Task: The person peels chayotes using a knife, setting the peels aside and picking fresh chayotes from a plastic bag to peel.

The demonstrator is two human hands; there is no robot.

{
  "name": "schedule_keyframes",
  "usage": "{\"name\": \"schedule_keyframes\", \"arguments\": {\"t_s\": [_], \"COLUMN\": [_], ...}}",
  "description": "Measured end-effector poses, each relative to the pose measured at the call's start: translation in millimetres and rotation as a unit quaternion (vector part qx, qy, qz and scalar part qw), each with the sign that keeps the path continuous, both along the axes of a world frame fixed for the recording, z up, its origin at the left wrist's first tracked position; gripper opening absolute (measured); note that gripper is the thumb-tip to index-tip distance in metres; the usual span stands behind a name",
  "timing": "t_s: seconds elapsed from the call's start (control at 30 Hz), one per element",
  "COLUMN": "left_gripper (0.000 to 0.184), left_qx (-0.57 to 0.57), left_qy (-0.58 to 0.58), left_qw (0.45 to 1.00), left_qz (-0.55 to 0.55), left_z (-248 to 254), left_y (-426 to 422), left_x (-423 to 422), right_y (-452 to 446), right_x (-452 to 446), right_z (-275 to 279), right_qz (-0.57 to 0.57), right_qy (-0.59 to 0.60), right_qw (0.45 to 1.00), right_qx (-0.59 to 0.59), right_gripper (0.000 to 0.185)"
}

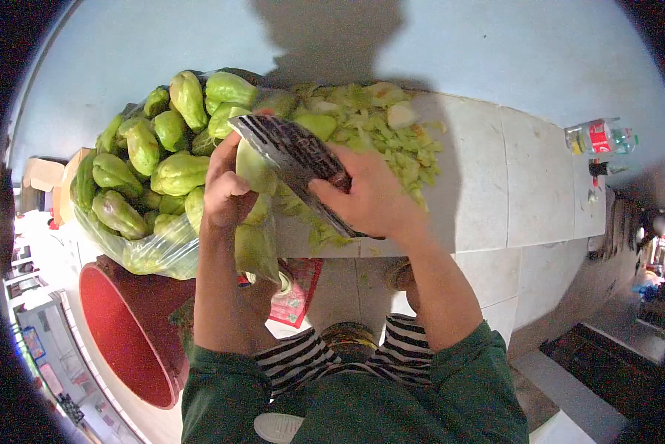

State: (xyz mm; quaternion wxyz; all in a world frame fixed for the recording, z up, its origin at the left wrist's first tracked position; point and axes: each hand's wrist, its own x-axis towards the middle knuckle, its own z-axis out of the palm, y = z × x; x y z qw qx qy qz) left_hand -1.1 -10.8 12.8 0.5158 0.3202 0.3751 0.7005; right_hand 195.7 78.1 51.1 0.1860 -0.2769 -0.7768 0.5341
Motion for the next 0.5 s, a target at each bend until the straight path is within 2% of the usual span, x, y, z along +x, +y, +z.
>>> {"name": "schedule_keyframes", "arguments": {"t_s": [0.1, 0.17, 0.27, 0.37, 0.4, 0.47, 0.5], "left_gripper": [0.085, 0.084, 0.085, 0.082, 0.08, 0.077, 0.082], "left_qx": [-0.017, -0.015, -0.04, -0.013, -0.02, -0.028, -0.049], "left_qy": [-0.032, -0.042, -0.046, -0.04, -0.07, -0.1, -0.077], "left_qw": [0.999, 0.999, 0.998, 0.999, 0.997, 0.994, 0.996], "left_qz": [-0.01, -0.012, -0.012, -0.021, -0.031, -0.042, -0.021], "left_z": [1.1, 0.9, 1.5, 6.7, 8.0, 8.6, 7.9], "left_y": [-1.8, -1.7, -2.8, -0.8, 0.2, 2.5, 3.7], "left_x": [-2.1, -3.2, -4.7, -4.3, -5.7, -7.6, -8.4], "right_y": [4.2, 5.6, 6.1, 19.3, 19.5, 18.9, 18.3], "right_x": [3.1, 3.7, 6.1, 11.6, 11.1, 10.3, 10.6], "right_z": [-0.9, -2.2, 1.6, -4.8, -2.9, 2.0, 1.0], "right_qz": [-0.014, -0.011, -0.058, -0.108, -0.108, -0.116, -0.116], "right_qy": [-0.022, -0.018, -0.031, -0.043, -0.042, 0.019, 0.019], "right_qw": [0.995, 0.993, 0.989, 0.988, 0.988, 0.979, 0.979], "right_qx": [-0.099, -0.113, -0.129, -0.1, -0.099, -0.165, -0.165], "right_gripper": [0.021, 0.018, 0.016, 0.016, 0.016, 0.018, 0.018]}}
